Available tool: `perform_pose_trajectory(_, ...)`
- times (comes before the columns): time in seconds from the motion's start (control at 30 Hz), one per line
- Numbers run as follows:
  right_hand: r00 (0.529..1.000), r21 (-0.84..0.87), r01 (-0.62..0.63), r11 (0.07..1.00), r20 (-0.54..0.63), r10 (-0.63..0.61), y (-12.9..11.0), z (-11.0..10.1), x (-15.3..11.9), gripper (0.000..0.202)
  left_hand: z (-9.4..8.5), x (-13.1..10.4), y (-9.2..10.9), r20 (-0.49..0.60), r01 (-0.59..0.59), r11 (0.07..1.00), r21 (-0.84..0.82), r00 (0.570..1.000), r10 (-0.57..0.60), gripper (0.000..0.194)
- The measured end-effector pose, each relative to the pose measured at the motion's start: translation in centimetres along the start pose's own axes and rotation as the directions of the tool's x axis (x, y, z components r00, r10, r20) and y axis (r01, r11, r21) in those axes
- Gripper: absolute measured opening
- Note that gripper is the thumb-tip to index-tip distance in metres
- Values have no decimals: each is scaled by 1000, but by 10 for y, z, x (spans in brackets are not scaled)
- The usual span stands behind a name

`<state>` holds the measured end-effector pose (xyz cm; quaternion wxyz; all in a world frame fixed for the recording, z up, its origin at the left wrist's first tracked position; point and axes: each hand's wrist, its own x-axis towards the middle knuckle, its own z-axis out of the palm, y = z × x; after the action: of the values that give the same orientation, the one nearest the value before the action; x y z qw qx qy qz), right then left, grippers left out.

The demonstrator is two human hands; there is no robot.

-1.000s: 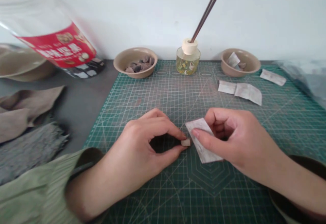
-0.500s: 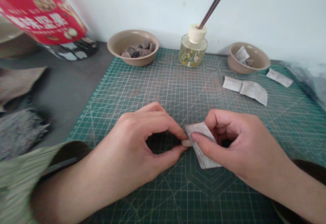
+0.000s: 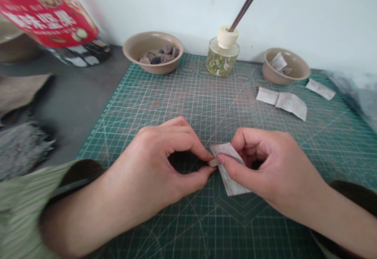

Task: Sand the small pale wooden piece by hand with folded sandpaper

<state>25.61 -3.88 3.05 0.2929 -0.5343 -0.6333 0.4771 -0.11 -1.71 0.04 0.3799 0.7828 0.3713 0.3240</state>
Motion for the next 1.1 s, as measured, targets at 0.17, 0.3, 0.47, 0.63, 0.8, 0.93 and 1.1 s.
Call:
perform_pose_trajectory(0.17,1000,-3,18,1000,-12,-18,1,1,1,37,-1,-2,-2,7,31,1000,0,999,-31,10)
perform_pose_trajectory(0.3,1000,-10,18,1000,-25,-18,2,1,0,37,-1,-2,-3,8,33,999,-14,999,-33,14)
perform_pose_trajectory(0.47,1000,-10,29,1000,-6,-29,3,2,0,37,-2,-1,-2,11,27,999,-17,1000,-27,13)
perform_pose_trajectory(0.63,999,-32,45,998,-20,-45,4,2,0,37,-1,-1,-2,12,34,999,-6,999,-34,13)
perform_pose_trajectory(0.8,997,-53,69,996,-40,-71,7,0,-1,38,0,-2,-3,2,41,999,-4,999,-41,11)
perform_pose_trajectory(0.93,994,-85,100,991,-37,-104,6,1,0,38,0,-2,-3,-5,38,999,-14,999,-38,12)
perform_pose_trajectory(1.1,995,-80,98,992,-23,-100,5,1,1,36,0,-1,-4,-3,31,999,-14,1000,-31,13)
